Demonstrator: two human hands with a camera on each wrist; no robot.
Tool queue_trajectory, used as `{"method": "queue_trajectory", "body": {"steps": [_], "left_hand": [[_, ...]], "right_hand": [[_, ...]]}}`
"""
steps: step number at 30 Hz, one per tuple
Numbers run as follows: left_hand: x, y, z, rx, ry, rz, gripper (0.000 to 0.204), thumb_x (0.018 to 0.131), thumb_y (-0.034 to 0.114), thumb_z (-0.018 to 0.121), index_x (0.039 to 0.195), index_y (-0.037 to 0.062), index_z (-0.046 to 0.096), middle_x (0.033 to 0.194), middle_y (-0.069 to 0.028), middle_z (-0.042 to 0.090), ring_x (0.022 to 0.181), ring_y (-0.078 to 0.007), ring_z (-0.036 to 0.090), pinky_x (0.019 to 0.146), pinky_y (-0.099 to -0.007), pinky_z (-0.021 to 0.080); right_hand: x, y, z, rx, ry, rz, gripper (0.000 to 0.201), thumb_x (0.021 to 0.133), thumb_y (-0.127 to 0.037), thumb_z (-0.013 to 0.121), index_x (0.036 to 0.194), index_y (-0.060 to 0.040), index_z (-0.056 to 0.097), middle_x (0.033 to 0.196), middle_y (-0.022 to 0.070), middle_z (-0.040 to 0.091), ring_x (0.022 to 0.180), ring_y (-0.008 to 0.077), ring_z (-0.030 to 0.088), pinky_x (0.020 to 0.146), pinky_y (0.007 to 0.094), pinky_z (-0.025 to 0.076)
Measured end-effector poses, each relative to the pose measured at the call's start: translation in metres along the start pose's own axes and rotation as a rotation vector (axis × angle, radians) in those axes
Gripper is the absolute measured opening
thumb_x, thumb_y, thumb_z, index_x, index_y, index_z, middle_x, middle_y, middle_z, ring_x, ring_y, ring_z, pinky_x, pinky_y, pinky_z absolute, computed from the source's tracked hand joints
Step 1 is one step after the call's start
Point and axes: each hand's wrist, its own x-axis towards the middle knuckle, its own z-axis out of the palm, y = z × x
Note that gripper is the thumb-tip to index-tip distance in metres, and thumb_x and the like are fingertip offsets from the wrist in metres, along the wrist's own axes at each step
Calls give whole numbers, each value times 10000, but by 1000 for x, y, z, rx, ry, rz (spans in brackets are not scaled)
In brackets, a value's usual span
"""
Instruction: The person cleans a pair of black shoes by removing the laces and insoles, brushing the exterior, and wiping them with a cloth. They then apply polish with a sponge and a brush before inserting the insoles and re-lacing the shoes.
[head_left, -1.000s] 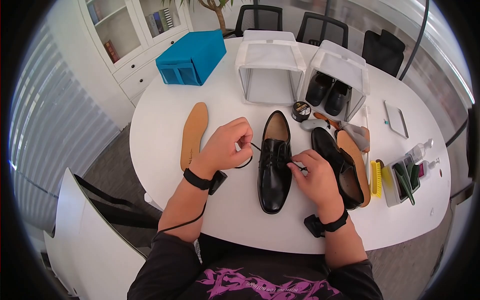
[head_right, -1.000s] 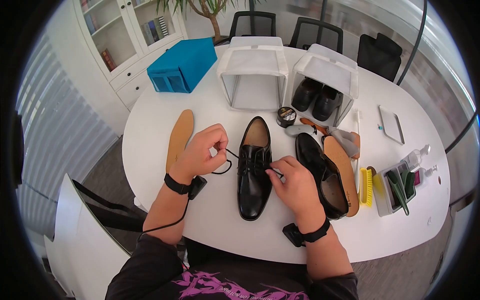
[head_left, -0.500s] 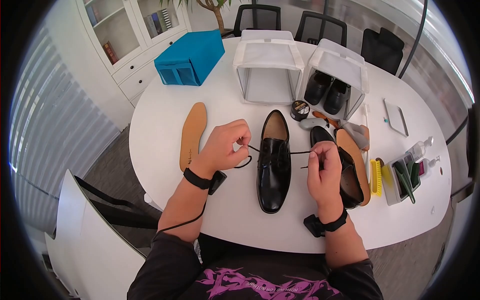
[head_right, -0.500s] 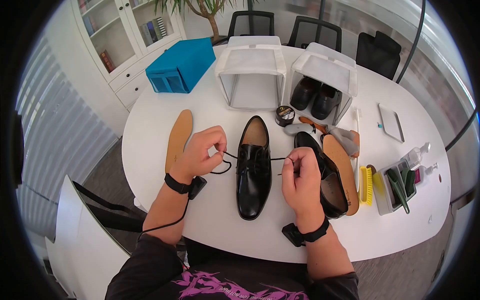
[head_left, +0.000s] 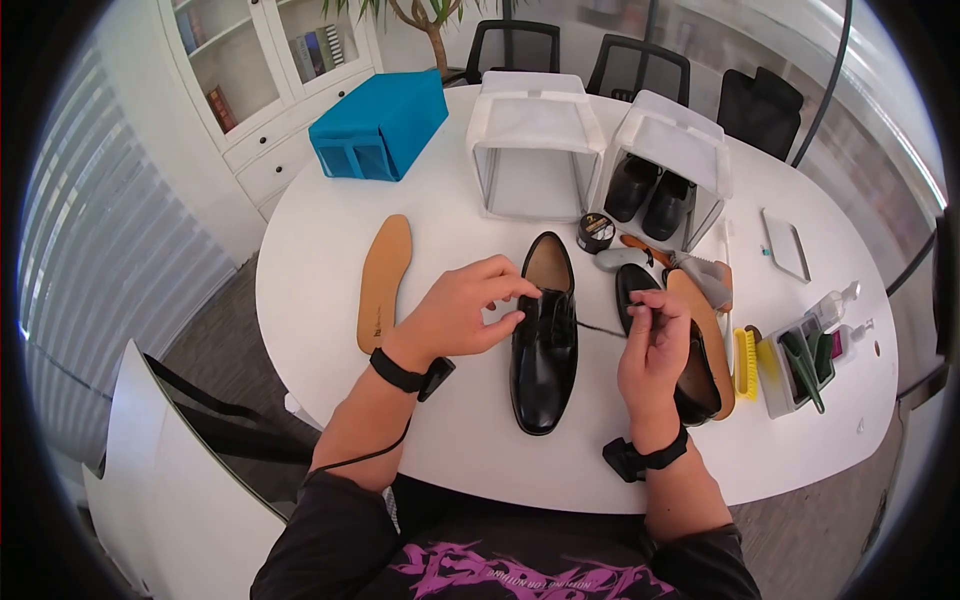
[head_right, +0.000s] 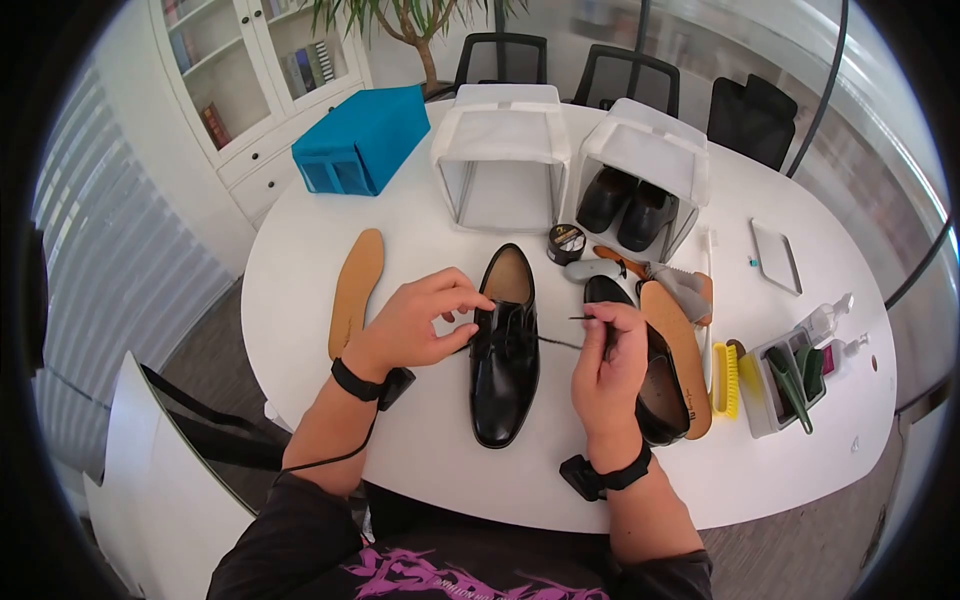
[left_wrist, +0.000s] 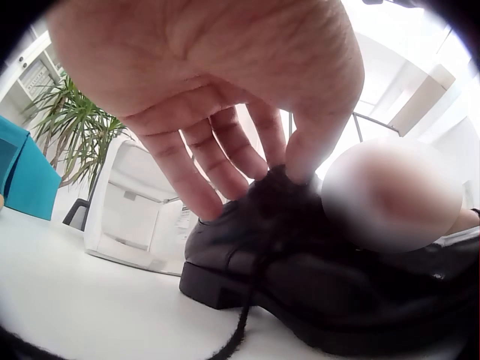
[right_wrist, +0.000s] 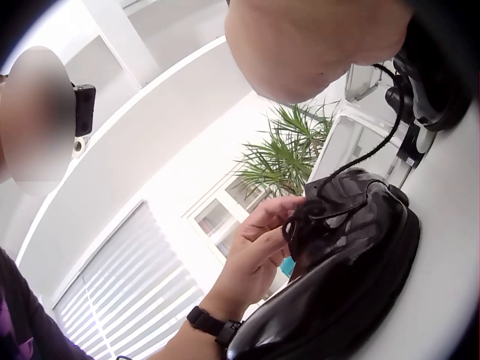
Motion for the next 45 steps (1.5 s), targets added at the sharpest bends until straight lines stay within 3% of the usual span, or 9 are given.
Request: {"method": "queue_trajectory", "body": {"steps": [3,5,6,10,18,20,31,45], "left_hand": [[1,0,0,-28,-22,-6,368,933,-11,821,1287,88,828,1145,-51,717,968,-197,715,788,-328,605],[-1,0,1,-132,-39,-33,348,947,-36,812,1275,79,810,1138,-58,686,977,-199,709,802,-331,605],[-1,0,2,-132,-39,-31,348,947,-36,812,1275,79,810,1138,-58,686,977,-199,709,802,-331,605],[1,-1,7,-170,-98,-37,278,997,-40,799,1247,59,729,1107,-70,642,1003,-202,695,863,-325,605],[0,4,19,-270,-149,-101,228,1033,-21,799,1207,50,670,1139,-88,655,1016,-208,714,899,-340,607],[0,6,21,-266,-157,-30,249,1021,-35,810,1209,47,669,1150,-90,654,1008,-205,707,906,-337,602],[2,6,34,-316,-168,-13,276,1010,-59,809,1220,40,660,1165,-91,649,1032,-206,693,942,-326,588],[1,7,32,-328,-160,-5,260,1021,-38,811,1219,40,662,1168,-91,652,1037,-201,700,956,-327,593]], "right_hand": [[1,-7,8,140,-30,72,247,1125,100,644,1363,45,681,1215,150,789,1009,185,778,888,300,631],[5,-15,1,-69,-173,-36,217,1084,94,716,1284,22,757,1158,140,822,953,183,799,812,285,634],[4,-18,5,-77,-142,-52,179,1042,63,789,1204,-6,825,1118,123,823,911,179,790,768,276,621],[5,-28,8,-136,-216,-95,213,1019,0,854,1230,-27,863,1091,107,808,846,186,746,705,293,586],[6,-30,9,-175,-230,-98,262,993,16,863,1249,-42,864,1020,83,736,778,181,697,681,311,570],[5,-30,9,-184,-233,-99,277,983,16,870,1252,-47,865,1012,80,727,776,179,694,681,311,570],[3,-23,11,-165,-347,-90,179,1000,-6,837,1174,-44,851,1069,91,702,851,249,720,740,361,594],[-1,-21,16,-35,-292,29,164,1011,39,825,1167,-10,838,1045,90,683,828,189,662,696,312,528]]}}
